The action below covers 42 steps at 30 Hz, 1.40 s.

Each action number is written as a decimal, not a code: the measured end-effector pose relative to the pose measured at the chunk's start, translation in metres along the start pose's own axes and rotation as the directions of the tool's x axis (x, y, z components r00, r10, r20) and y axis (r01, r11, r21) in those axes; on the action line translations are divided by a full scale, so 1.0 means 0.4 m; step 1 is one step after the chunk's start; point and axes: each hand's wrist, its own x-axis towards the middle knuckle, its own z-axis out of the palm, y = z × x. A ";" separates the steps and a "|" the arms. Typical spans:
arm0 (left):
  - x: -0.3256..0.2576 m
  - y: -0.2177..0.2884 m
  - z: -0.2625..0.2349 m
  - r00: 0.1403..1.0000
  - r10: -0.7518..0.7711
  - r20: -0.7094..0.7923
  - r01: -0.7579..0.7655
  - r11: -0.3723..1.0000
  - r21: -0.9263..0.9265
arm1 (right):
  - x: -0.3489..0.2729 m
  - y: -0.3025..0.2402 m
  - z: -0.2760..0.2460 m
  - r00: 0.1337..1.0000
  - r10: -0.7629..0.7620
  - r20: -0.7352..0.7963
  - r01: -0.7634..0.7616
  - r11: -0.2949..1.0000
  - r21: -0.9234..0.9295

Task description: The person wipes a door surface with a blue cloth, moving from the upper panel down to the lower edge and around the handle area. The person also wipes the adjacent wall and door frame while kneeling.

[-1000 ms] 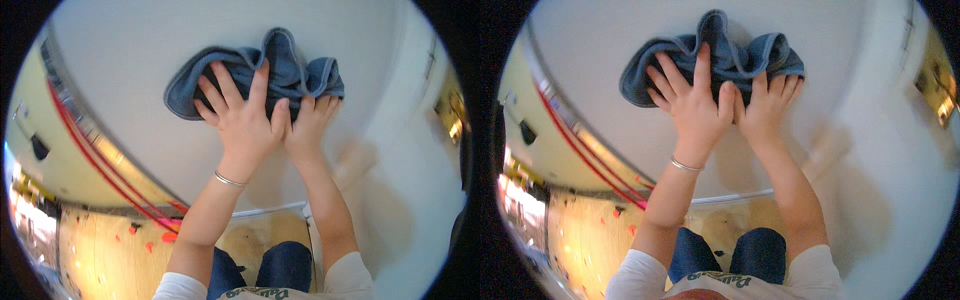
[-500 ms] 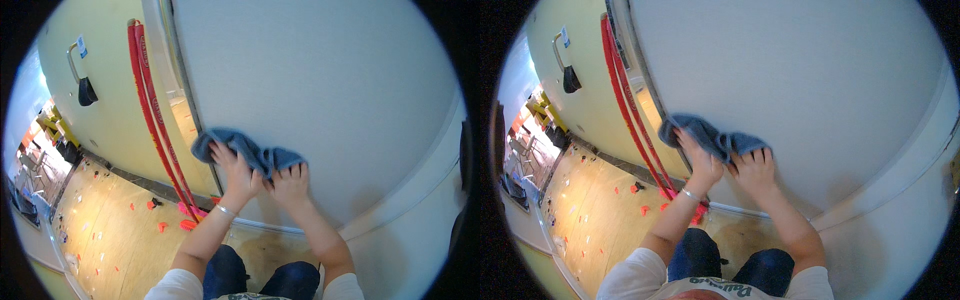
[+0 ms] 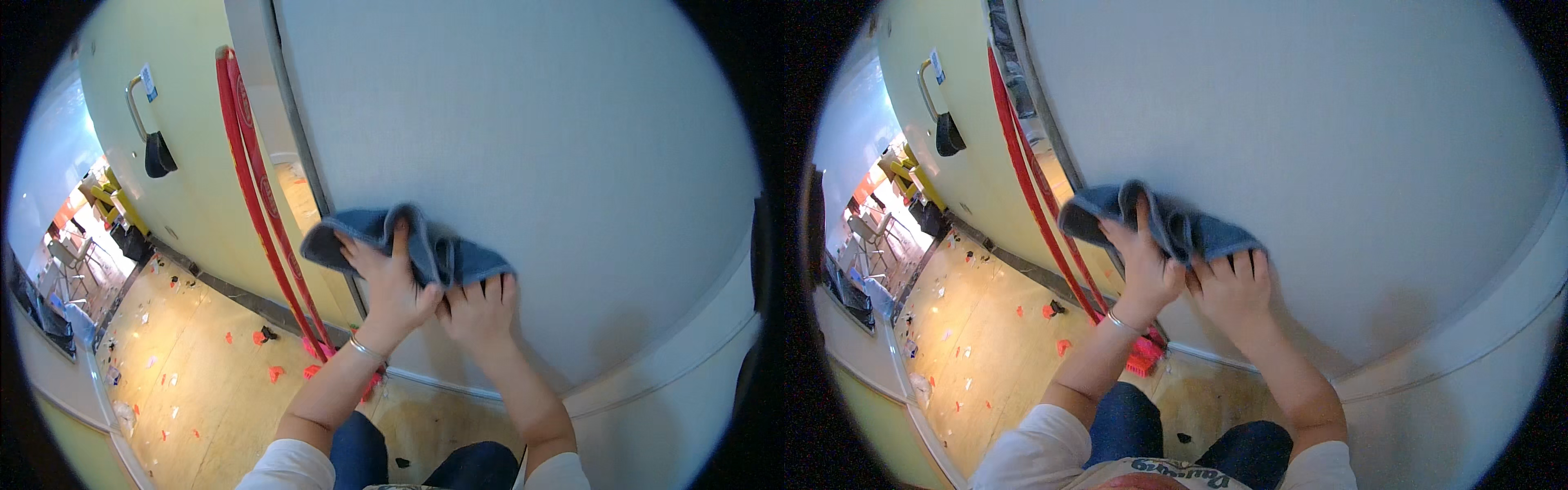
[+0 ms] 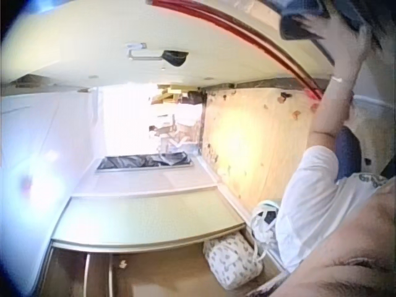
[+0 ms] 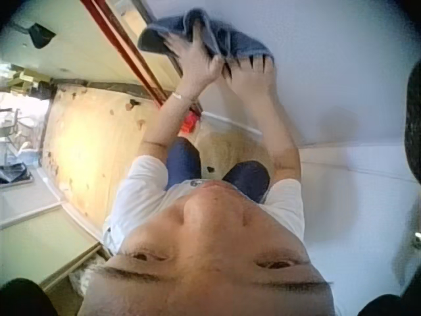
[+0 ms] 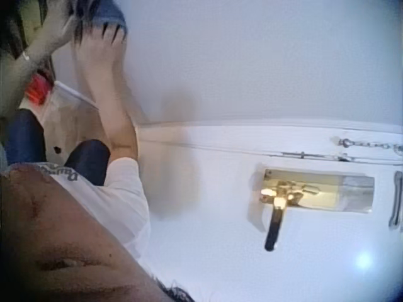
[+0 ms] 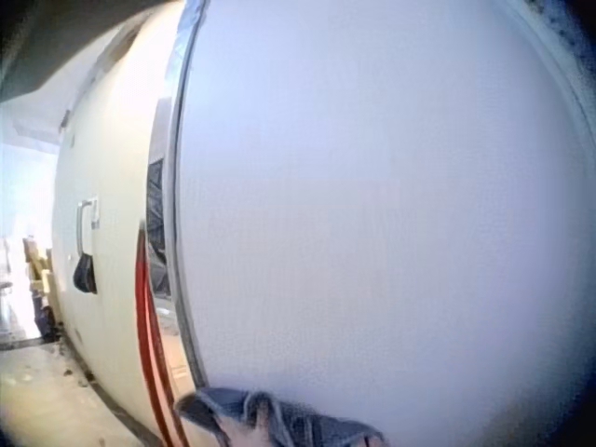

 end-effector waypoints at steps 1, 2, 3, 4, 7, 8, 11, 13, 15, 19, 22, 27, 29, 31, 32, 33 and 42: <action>0.018 0.017 -0.006 0.998 -0.047 0.029 0.046 0.998 0.034 | 0.012 0.016 -0.015 1.000 -0.020 0.005 0.020 1.000 -0.015; 0.039 0.032 -0.012 0.994 -0.094 0.059 0.090 0.994 0.068 | 0.029 0.028 -0.033 0.998 -0.035 0.047 0.035 0.999 -0.005; 0.067 0.049 -0.014 0.981 -0.170 0.093 0.161 0.982 0.099 | 0.059 0.044 -0.055 0.995 -0.044 0.090 0.044 0.999 -0.006; 0.120 0.071 -0.049 0.989 -0.139 0.052 0.131 0.982 0.135 | 0.105 0.051 -0.071 0.992 -0.050 0.120 0.050 0.999 0.007; 0.277 0.101 -0.110 0.991 -0.131 -0.027 0.132 0.990 0.055 | 0.279 0.073 -0.145 0.991 -0.036 0.126 0.033 0.999 0.031; 0.329 0.107 -0.132 0.992 -0.120 -0.033 0.121 0.992 0.045 | 0.344 0.080 -0.164 0.994 -0.037 0.100 0.034 0.999 0.033; 0.489 0.140 -0.189 0.993 -0.074 -0.095 0.081 0.994 0.074 | 0.544 0.101 -0.237 0.995 -0.003 0.096 0.004 1.000 -0.014; 0.607 0.176 -0.255 0.995 -0.085 -0.044 0.088 0.993 0.073 | 0.663 0.115 -0.291 0.991 0.031 0.129 -0.030 0.999 -0.014; 0.735 0.195 -0.315 0.990 -0.028 -0.140 0.036 0.998 0.055 | 0.785 0.125 -0.336 0.990 0.054 0.134 -0.052 0.998 -0.018; 0.989 0.265 -0.412 0.986 0.009 -0.165 0.008 0.995 0.098 | 1.008 0.177 -0.405 0.988 0.125 0.091 -0.118 0.990 -0.076; 1.106 0.323 -0.466 0.988 -0.004 -0.152 0.030 0.986 0.166 | 1.136 0.192 -0.454 0.975 0.212 0.062 -0.201 0.969 -0.142; 1.006 0.312 -0.431 0.993 -0.113 0.042 0.110 0.992 0.066 | 1.035 0.177 -0.391 0.968 0.233 0.090 -0.222 0.968 -0.118; 0.875 0.295 -0.407 0.977 -0.125 0.172 0.118 0.992 0.050 | 0.923 0.154 -0.384 0.961 0.211 0.180 -0.201 0.977 -0.071; 0.738 0.268 -0.389 0.920 -0.087 0.381 0.075 0.996 0.046 | 0.794 0.145 -0.384 0.934 0.188 0.302 -0.189 0.982 -0.028; 0.688 0.248 -0.390 0.873 -0.051 0.485 0.046 0.999 0.023 | 0.746 0.148 -0.395 0.899 0.234 0.370 -0.239 0.970 -0.035; 0.663 0.238 -0.408 0.810 -0.013 0.586 0.015 1.000 0.001 | 0.700 0.144 -0.409 0.855 0.282 0.436 -0.295 0.955 -0.040; 1.133 0.336 -0.498 0.988 0.108 0.108 -0.119 0.988 0.098 | 1.180 0.229 -0.512 0.874 0.484 0.040 -0.484 0.875 0.008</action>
